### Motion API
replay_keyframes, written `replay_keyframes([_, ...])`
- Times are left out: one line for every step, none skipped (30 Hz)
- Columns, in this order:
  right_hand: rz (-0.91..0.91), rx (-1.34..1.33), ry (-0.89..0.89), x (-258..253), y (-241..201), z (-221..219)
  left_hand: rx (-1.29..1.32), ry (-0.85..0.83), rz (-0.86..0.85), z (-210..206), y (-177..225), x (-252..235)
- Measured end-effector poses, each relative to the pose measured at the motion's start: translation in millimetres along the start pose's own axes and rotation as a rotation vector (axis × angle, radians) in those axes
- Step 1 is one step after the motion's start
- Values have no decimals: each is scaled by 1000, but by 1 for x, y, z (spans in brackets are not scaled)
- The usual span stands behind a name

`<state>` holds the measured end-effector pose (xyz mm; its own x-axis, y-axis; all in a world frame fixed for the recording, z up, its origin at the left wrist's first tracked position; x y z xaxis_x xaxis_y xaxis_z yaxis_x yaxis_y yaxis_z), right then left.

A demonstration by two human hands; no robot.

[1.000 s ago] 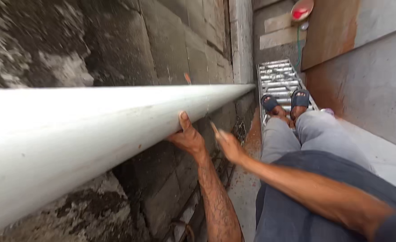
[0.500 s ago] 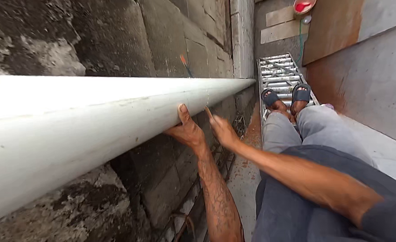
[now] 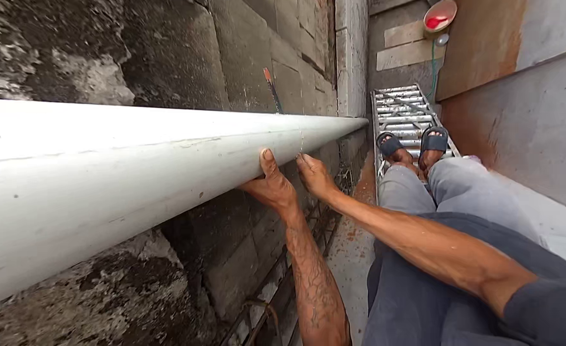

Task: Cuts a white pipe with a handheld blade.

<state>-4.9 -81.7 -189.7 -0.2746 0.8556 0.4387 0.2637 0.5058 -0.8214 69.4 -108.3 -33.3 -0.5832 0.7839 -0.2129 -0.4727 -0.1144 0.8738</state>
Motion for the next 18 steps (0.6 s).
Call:
replay_keyframes([-10, 10, -15, 15, 10, -2, -22, -4, 8, 2, -1, 1])
replay_keyframes([-43, 29, -36, 30, 18, -1, -23, 4, 3, 1, -1, 0])
replay_keyframes([-71, 45, -35, 36, 19, 3, -4, 8, -12, -4, 1, -3])
replay_keyframes([-78, 59, -26, 31, 12, 7, 18, 7, -21, -9, 2, -5])
replay_keyframes([-64, 73, -18, 17, 0, 8, 27, 3, -23, -11, 2, -6])
replay_keyframes([-47, 74, -10, 5, -9, 7, 19, 2, -16, -8, 1, -4])
replay_keyframes([-20, 66, 6, 0, -9, 5, 7, 3, -4, -3, -1, -1])
replay_keyframes([-12, 47, 8, 7, -1, 0, -13, 2, -1, 2, -2, 2])
replay_keyframes([-32, 37, -5, 23, 12, -4, -39, 1, -1, 5, -1, 3])
replay_keyframes([-64, 33, -19, 39, 22, -3, -30, 10, -10, 2, 0, 1])
replay_keyframes([-86, 28, -18, 46, 24, -1, -6, 11, -20, -3, 1, -2])
replay_keyframes([-96, 24, -13, 42, 18, 2, 11, 8, -25, -8, 2, -4])
replay_keyframes([-101, 19, -19, 29, 7, 3, 14, 3, -27, -10, 3, -5])
replay_keyframes([-96, 3, -13, 15, -1, 1, 11, 0, -23, -7, 3, -4])
replay_keyframes([-75, -4, -3, 6, -3, -2, 5, 9, -8, -2, 1, 1])
replay_keyframes([-49, -15, 4, 6, 1, -5, -3, 12, 2, 2, 0, 3])
replay_keyframes([-43, -17, 1, 17, 10, -7, -20, 2, 8, 4, 0, 4])
replay_keyframes([-61, -23, -15, 36, 21, -9, -25, 3, 10, 4, -1, 4])
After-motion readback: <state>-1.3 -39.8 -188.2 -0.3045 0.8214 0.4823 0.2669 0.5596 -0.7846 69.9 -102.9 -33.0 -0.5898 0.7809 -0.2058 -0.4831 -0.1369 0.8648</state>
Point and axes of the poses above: each hand's wrist, its own x-axis away from the middle knuckle, its own z-axis out of the back of the hand, y = z × x, the point moved 9 cm from there along -x, towards the middle knuckle, and after that the axes turned 3 degrees about -y, right-handed, at the moved point
